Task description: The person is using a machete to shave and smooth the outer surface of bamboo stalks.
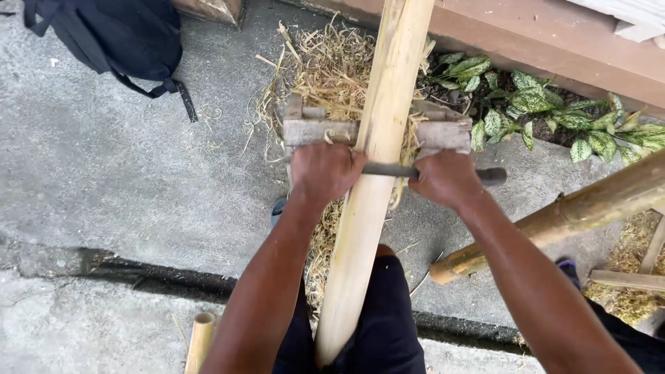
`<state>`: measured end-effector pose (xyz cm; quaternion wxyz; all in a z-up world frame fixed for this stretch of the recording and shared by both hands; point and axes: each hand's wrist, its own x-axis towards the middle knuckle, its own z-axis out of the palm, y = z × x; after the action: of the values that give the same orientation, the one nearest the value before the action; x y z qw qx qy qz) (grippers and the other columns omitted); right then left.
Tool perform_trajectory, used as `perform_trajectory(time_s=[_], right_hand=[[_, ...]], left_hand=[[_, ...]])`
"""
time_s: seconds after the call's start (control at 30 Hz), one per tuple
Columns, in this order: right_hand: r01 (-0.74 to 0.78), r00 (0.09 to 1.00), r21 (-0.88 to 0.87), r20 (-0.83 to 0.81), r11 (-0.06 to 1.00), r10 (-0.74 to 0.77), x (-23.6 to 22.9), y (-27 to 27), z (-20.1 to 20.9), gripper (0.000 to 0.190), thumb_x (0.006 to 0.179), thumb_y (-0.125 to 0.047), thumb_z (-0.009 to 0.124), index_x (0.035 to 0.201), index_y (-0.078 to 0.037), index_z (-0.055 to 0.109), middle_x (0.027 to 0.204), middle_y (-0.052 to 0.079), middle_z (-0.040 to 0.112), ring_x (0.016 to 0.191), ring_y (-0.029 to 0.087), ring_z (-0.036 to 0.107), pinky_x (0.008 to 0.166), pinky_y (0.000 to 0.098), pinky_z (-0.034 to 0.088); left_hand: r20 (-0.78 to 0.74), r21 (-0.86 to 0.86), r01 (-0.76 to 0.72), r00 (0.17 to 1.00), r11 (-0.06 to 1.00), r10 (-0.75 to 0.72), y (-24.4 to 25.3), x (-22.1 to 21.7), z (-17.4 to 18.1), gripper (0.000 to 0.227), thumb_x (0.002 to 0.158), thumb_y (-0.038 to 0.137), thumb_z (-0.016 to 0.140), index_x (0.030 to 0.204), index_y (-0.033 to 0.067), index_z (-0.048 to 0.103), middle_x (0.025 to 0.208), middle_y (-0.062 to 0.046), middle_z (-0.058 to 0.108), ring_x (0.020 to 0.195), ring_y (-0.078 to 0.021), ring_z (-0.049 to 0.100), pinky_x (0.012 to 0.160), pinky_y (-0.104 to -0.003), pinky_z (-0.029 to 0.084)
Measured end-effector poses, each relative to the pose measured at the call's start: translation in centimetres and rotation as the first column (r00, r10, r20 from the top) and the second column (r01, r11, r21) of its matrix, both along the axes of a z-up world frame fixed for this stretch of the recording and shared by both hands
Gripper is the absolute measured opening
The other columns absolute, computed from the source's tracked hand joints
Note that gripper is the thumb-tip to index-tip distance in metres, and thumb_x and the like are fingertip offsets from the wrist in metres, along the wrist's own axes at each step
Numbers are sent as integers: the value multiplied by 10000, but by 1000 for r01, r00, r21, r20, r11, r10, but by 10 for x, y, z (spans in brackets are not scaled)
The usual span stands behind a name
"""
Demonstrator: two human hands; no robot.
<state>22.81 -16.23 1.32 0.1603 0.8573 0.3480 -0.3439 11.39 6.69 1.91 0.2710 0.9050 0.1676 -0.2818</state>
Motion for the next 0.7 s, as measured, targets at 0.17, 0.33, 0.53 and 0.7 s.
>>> perform_trajectory(time_s=[0.17, 0.33, 0.53, 0.7], right_hand=[[15, 998, 33, -56, 999, -13, -67, -15, 13, 259, 917, -434, 692, 891, -186, 764, 621, 26, 647, 545, 162, 658, 547, 370, 554], [30, 1000, 162, -5, 986, -30, -119, -30, 16, 217, 834, -368, 742, 807, -153, 763, 683, 99, 713, 664, 274, 713, 641, 468, 578], [86, 996, 183, 17, 979, -91, -167, -43, 24, 239, 845, -382, 717, 794, -152, 757, 704, 121, 720, 699, 317, 730, 656, 490, 584], [39, 997, 182, 61, 983, -51, -166, -46, 10, 234, 873, -373, 684, 810, -159, 756, 688, 101, 713, 681, 283, 728, 628, 472, 582]], left_hand=[[81, 45, -3, 997, 999, 0, -25, -61, -9, 611, 961, 479, 348, 734, 86, 757, 675, -139, 698, 627, -291, 691, 637, -510, 562], [68, 41, -17, 998, 999, 14, -39, -105, 0, 574, 940, 457, 381, 728, 80, 758, 703, -156, 714, 641, -317, 701, 643, -515, 573], [229, 47, -37, 973, 998, 26, -54, -151, -11, 498, 906, 438, 470, 667, 97, 743, 667, -144, 701, 612, -330, 686, 624, -508, 564], [226, 49, -66, 973, 997, 53, -53, -153, -7, 485, 905, 452, 486, 659, 110, 728, 617, -119, 674, 557, -293, 665, 594, -481, 561]])
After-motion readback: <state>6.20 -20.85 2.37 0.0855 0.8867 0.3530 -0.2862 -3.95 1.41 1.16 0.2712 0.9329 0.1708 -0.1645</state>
